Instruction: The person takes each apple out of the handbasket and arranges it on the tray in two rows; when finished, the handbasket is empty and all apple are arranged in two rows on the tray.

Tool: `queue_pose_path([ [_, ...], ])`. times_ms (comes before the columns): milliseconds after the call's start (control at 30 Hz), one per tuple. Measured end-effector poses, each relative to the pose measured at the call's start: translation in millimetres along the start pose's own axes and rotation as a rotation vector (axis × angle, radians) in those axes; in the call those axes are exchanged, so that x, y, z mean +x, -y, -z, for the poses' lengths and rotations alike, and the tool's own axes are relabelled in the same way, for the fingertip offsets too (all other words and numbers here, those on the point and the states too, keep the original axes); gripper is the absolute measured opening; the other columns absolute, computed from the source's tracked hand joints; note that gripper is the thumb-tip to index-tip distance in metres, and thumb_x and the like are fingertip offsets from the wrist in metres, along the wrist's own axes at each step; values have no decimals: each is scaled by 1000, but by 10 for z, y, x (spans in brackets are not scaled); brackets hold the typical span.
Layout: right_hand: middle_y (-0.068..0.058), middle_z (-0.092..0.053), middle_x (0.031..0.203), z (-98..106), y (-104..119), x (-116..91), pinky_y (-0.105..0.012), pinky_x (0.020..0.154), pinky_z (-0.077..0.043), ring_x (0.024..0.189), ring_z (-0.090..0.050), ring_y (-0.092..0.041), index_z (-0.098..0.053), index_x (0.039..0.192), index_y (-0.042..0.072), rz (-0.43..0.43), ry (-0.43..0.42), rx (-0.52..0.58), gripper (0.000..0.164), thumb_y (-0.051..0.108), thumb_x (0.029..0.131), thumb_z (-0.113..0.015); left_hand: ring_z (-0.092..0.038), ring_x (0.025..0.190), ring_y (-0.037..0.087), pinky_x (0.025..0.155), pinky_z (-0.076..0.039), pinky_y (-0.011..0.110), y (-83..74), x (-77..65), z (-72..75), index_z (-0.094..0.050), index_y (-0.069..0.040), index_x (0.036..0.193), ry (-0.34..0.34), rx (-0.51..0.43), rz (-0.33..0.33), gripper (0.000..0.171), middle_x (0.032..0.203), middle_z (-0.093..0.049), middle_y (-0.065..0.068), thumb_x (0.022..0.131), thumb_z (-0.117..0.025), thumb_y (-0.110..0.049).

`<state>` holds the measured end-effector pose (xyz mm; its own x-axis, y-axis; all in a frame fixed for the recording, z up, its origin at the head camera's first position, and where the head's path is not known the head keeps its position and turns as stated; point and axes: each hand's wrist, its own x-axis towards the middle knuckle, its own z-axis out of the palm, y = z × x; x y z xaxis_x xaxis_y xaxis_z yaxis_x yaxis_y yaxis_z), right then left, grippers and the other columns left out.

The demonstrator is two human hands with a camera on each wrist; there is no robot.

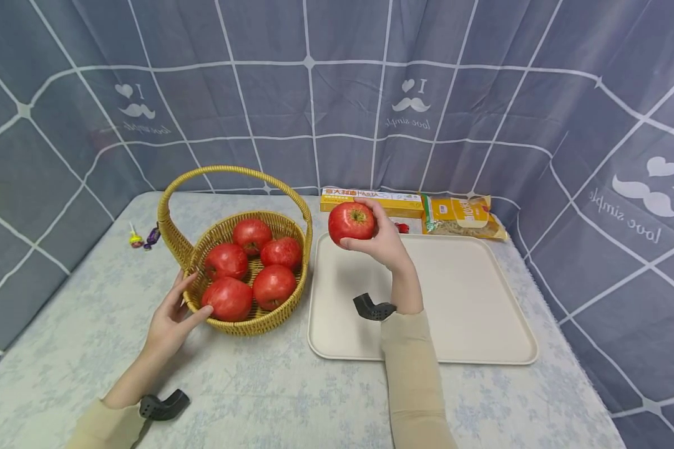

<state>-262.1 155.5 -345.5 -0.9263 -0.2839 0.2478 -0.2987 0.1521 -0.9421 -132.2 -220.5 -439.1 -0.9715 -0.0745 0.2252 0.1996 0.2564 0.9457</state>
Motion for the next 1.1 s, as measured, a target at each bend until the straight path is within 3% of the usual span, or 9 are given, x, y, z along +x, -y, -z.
queue_pose_path([
  [100, -10, -38, 138, -90, -153, 89, -47, 92, -46, 124, -37, -31, -38, 140, 18, -98, -51, -41, 76, 10, 76, -77, -13, 141, 29, 95, -29, 5, 4, 0, -1, -33, -1, 145, -3, -4, -1, 71, 157, -4, 5, 84, -70, -4],
  [233, -11, -39, 138, -239, -356, 182, -48, 94, -45, 123, -40, -31, -39, 140, 17, -154, -85, -54, 75, 13, 76, -77, -13, 141, 28, 96, -29, 5, 11, 3, -5, -33, -1, 145, -3, -6, -1, 71, 157, -4, 5, 84, -70, -4],
  [667, -16, -41, 137, -493, -858, 264, -46, 100, -39, 122, -43, -32, -38, 141, 12, -210, -209, -108, 79, 14, 73, -79, -13, 141, 29, 94, -30, 4, -5, -11, -5, -32, -3, 146, 10, 11, 13, 72, 157, -3, 4, 85, -69, -7],
  [933, -16, -40, 139, -565, -1011, 308, -46, 100, -39, 123, -42, -33, -35, 144, 14, -221, -208, -73, 84, 12, 72, -78, -13, 141, 29, 94, -30, 4, -13, 2, 11, -32, -2, 145, 7, 13, 6, 71, 157, -3, 5, 85, -70, -6],
  [1100, -15, -36, 143, -568, -1016, 277, -46, 103, -36, 126, -40, -33, -29, 148, 17, -230, -171, -156, 91, 18, 73, -79, -12, 141, 29, 94, -29, 4, -15, -11, 11, -32, -3, 146, 13, 24, 8, 71, 157, -3, 3, 85, -69, -8],
])
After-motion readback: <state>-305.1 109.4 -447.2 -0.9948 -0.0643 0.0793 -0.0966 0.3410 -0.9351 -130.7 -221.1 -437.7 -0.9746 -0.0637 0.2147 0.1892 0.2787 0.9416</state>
